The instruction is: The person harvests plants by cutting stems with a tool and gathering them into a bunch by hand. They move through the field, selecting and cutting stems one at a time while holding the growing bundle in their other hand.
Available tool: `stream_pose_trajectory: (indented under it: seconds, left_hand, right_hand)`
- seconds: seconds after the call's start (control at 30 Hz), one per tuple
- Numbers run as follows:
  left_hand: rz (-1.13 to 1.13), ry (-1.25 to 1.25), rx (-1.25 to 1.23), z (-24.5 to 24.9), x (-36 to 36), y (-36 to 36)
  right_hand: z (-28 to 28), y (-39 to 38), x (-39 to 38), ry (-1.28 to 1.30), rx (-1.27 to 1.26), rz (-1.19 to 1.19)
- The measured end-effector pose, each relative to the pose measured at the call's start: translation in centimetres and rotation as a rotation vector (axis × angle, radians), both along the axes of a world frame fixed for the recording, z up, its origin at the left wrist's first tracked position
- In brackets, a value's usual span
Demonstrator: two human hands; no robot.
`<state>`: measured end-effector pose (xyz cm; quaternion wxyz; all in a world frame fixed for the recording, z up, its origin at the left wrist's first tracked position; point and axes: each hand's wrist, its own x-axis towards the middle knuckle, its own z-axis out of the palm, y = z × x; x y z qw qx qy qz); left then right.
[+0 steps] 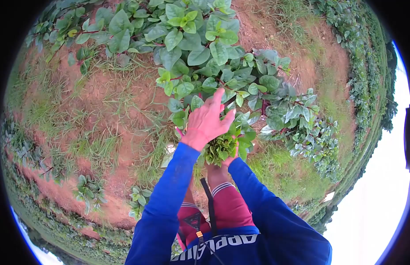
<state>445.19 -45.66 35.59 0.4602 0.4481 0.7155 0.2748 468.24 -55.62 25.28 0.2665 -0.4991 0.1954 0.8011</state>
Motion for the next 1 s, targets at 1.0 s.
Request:
stream_pose_trajectory:
  seconds: [1.0]
  left_hand:
    - [-1.035,0.299,-0.024,-7.6,6.4,-7.2]
  right_hand:
    - [-5.2,1.1,0.3,-0.152,-0.087,0.333]
